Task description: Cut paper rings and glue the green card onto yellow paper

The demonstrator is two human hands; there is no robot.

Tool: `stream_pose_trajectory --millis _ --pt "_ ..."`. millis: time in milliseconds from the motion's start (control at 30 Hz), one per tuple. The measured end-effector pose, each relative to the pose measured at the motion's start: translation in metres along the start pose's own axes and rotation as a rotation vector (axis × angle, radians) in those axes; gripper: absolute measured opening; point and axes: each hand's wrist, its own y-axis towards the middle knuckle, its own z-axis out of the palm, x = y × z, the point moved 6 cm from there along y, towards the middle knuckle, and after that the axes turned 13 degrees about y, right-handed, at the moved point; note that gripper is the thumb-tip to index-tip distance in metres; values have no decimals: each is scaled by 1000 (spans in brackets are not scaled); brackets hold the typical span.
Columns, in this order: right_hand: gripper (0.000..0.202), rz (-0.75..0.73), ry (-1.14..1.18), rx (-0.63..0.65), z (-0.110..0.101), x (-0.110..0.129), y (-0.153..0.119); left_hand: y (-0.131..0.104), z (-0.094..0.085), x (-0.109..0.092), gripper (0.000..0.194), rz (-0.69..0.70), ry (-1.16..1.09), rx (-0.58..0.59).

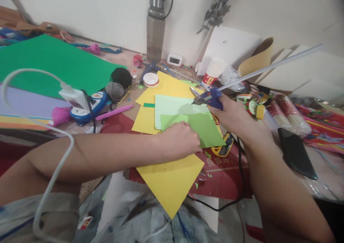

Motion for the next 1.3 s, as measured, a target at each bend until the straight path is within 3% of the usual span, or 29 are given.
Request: stream_pose_trajectory --millis 100,300,600,767,967,1300 --pt "26 29 13 56 2 4 1 0 -1 1 44 7 2 -11" --pt "24 91 -1 -2 7 8 8 0 -1 -1 43 15 25 -25" --pt "19 42 12 22 2 6 3 0 0 0 43 -4 8 -11" --pt "20 37 82 6 16 12 11 0 -2 -1 44 -6 21 -23" --pt "22 25 85 41 29 24 14 2 -4 0 47 -10 13 71" --pt "23 25 61 4 26 20 11 1 -2 -1 46 12 31 10"
